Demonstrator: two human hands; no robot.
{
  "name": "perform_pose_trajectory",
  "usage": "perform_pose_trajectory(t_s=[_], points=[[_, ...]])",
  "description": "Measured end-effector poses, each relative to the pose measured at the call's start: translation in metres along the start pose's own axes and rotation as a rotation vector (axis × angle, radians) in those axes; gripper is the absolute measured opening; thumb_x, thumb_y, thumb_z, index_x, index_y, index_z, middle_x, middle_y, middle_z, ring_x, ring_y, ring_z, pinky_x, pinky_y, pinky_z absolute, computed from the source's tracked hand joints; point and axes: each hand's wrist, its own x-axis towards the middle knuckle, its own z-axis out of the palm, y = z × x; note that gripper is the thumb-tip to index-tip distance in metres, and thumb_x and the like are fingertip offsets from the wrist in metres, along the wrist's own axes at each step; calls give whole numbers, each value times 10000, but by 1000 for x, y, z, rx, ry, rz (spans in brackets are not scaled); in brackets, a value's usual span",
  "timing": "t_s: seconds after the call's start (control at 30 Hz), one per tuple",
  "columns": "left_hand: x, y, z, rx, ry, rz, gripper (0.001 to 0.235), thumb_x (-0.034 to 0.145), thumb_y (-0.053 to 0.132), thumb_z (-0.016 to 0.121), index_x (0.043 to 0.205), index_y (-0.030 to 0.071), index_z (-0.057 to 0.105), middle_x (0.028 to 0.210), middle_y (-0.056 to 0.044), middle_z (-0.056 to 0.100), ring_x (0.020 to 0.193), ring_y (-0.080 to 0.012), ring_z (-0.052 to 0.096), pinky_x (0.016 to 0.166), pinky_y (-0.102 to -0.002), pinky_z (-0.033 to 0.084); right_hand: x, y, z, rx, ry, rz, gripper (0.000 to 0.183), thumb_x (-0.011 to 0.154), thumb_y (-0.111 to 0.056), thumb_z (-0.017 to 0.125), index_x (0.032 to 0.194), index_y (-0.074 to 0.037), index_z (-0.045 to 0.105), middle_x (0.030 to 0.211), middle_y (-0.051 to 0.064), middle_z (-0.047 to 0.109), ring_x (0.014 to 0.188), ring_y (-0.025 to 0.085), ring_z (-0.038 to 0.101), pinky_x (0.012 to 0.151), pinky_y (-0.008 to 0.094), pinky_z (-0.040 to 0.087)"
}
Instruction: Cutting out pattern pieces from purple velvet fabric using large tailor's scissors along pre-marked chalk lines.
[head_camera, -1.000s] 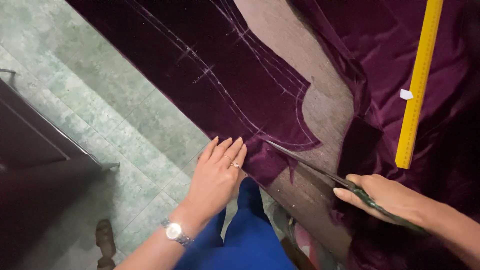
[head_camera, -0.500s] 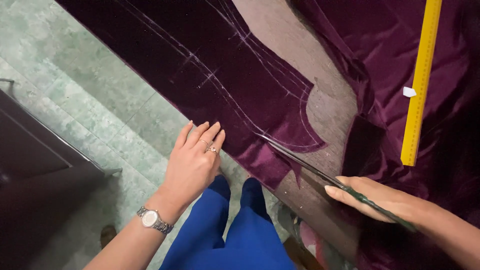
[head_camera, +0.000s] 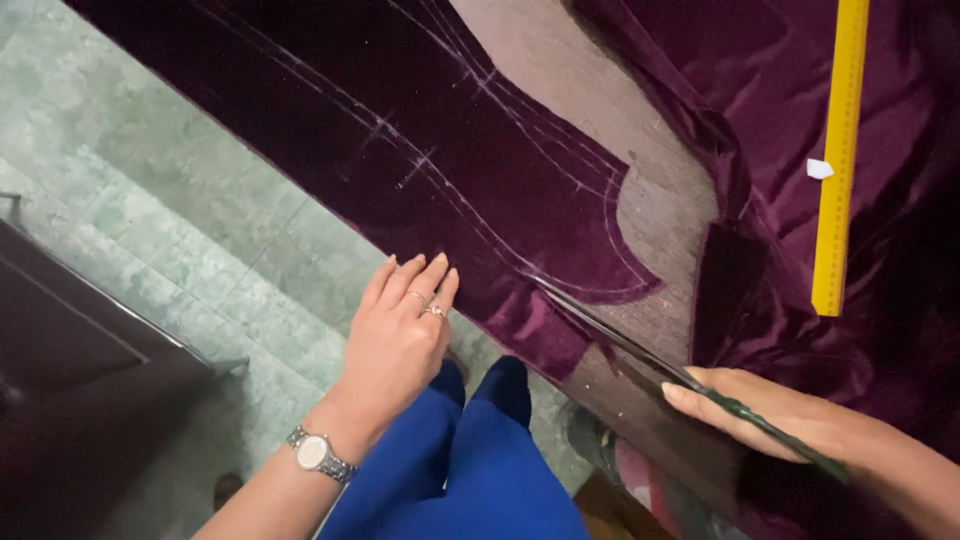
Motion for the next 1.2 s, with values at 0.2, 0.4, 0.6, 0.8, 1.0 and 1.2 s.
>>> perform_pose_trajectory(t_s=[0.2, 0.4, 0.6, 0.8, 1.0, 1.2], points=[[-1, -3, 1, -43, 11, 17, 391, 832, 82, 596, 1218, 23, 632, 1291, -159, 599, 1182, -330, 550, 1095, -489, 355, 3, -53, 1, -45, 11, -183, 419, 959, -511, 425, 751, -150, 456, 756, -68, 537, 702, 84, 503, 686, 264, 470], [0, -4, 3, -8, 34, 30, 356, 870, 170, 635, 1200, 36, 643, 1276, -142, 610, 1160, -314, 564, 1078, -481, 376, 14, -52, 14, -93, 81, -249, 431, 963, -512, 402, 740, -149, 463, 716, -67, 508, 668, 78, 496, 657, 252, 478], [-1, -6, 3, -13, 32, 45, 390, 824, 87, 614, 1209, 31, 641, 1283, -145, 605, 1165, -313, 564, 1086, -490, 378, 9, -57, 26, 44, 149, -154, 470, 959, -510, 480, 671, -138, 453, 667, -45, 466, 614, 98, 457, 587, 267, 421], [-1, -10, 2, -49, 0, 65, 469, 764, 107, 639, 1226, 25, 626, 1301, -150, 592, 1175, -318, 552, 1092, -484, 365, 2, -53, 21, 16, 39, -150, 382, 960, -514, 447, 772, -181, 451, 778, -93, 505, 730, 70, 467, 697, 257, 451], [6, -14, -9, -100, 23, 85, 432, 804, 50, 566, 1231, -2, 604, 1248, -176, 625, 1132, -329, 591, 1062, -476, 403, -15, -92, 18, 102, 61, -131, 392, 965, -477, 490, 739, -157, 472, 745, -79, 520, 711, 71, 513, 730, 255, 466], [9, -23, -14, -175, -33, 139, 398, 745, 57, 551, 1135, -12, 595, 1259, -220, 605, 1145, -361, 570, 1079, -479, 382, 2, -96, 22, 10, 51, -176, 403, 953, -525, 401, 786, -169, 489, 772, -85, 557, 738, 59, 533, 731, 228, 477]])
